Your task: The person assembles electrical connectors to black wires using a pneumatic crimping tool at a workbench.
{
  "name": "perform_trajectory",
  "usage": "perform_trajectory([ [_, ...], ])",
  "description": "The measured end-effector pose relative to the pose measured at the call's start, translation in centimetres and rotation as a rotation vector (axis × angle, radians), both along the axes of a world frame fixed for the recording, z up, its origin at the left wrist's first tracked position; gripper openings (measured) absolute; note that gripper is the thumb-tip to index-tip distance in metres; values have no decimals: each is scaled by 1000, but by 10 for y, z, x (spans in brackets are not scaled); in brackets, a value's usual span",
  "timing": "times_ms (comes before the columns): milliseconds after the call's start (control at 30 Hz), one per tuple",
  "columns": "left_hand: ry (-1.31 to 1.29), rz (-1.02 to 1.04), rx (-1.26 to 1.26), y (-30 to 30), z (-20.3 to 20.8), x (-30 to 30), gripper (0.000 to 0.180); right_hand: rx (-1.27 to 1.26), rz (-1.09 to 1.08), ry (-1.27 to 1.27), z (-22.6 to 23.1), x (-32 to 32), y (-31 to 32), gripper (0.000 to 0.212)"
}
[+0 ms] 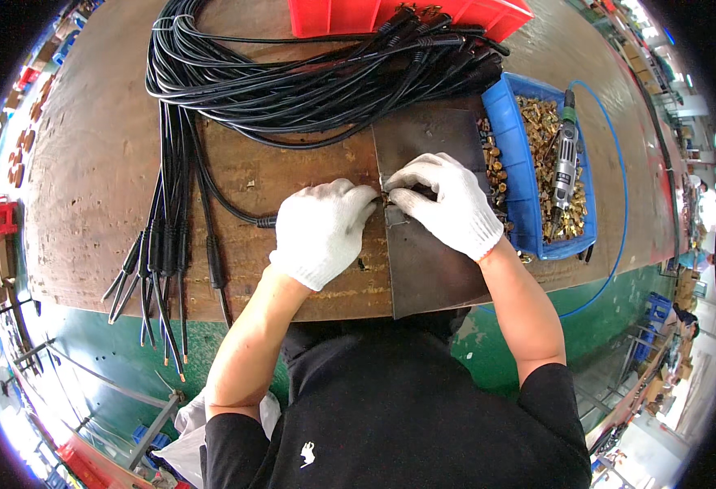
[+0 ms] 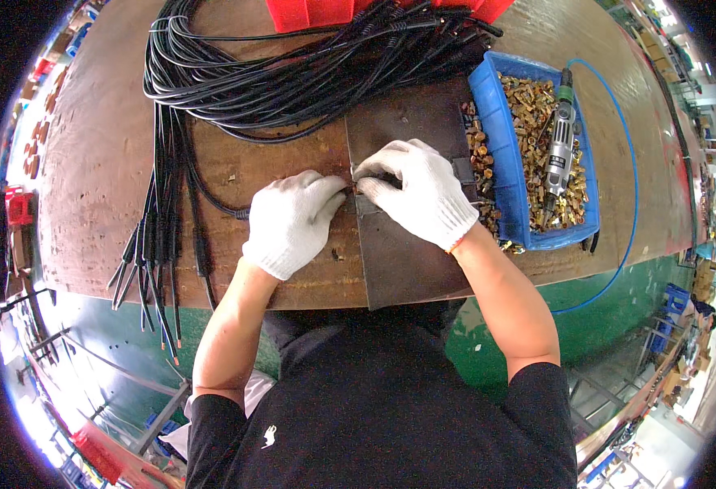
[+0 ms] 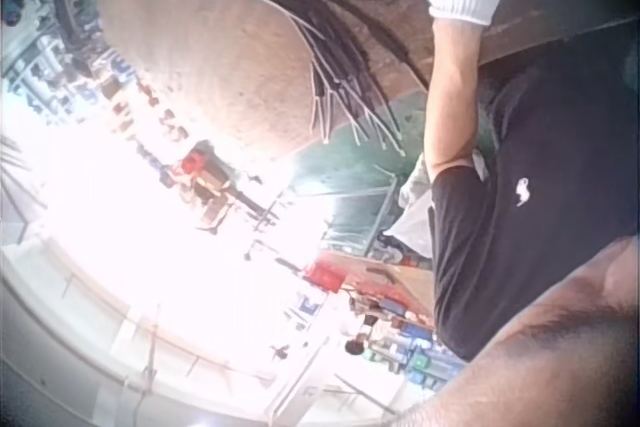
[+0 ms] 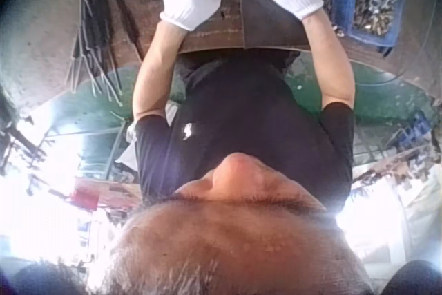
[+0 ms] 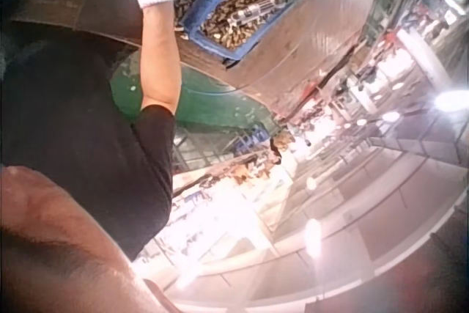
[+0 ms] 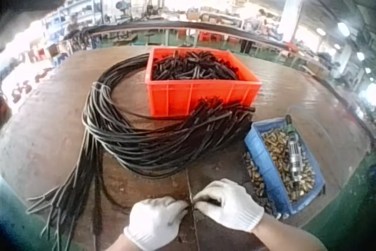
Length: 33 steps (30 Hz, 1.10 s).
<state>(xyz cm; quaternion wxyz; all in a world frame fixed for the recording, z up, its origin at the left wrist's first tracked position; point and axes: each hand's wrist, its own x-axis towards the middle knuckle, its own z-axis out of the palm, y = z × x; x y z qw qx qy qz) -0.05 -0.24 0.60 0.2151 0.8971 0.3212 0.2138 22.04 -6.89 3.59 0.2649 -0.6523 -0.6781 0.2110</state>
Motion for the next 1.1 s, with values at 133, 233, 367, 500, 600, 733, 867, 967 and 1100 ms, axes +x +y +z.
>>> perform_trajectory([
  [133, -38, -6, 12, -1, -1, 5, 13, -15, -31, -13, 1, 0, -2, 12],
  [233, -87, -12, 55, -2, 0, 4, 12, 89, 5, -72, 0, -3, -3, 13],
  [367, -46, -6, 20, -1, -1, -4, 12, 111, 92, -66, -6, -6, -2, 17],
  [500, -61, 7, 22, -2, -5, -4, 11, 192, -199, -220, 53, 29, -27, 22],
  [600, -75, 3, 41, -2, -2, 0, 12, 267, -681, -580, 51, 108, -52, 51],
  [733, -80, -5, 31, -1, -2, 2, 12, -171, -899, -430, 51, 169, -62, 85],
  [867, -83, 6, 41, 0, -7, -1, 12, -163, -829, -533, 50, 168, -49, 87],
  [967, -44, 9, 9, -2, -5, -2, 12, -24, -881, -22, 48, 184, -60, 84],
  [1100, -65, -17, 28, -2, -4, -1, 12, 186, -541, 1141, 65, 242, -94, 40],
])
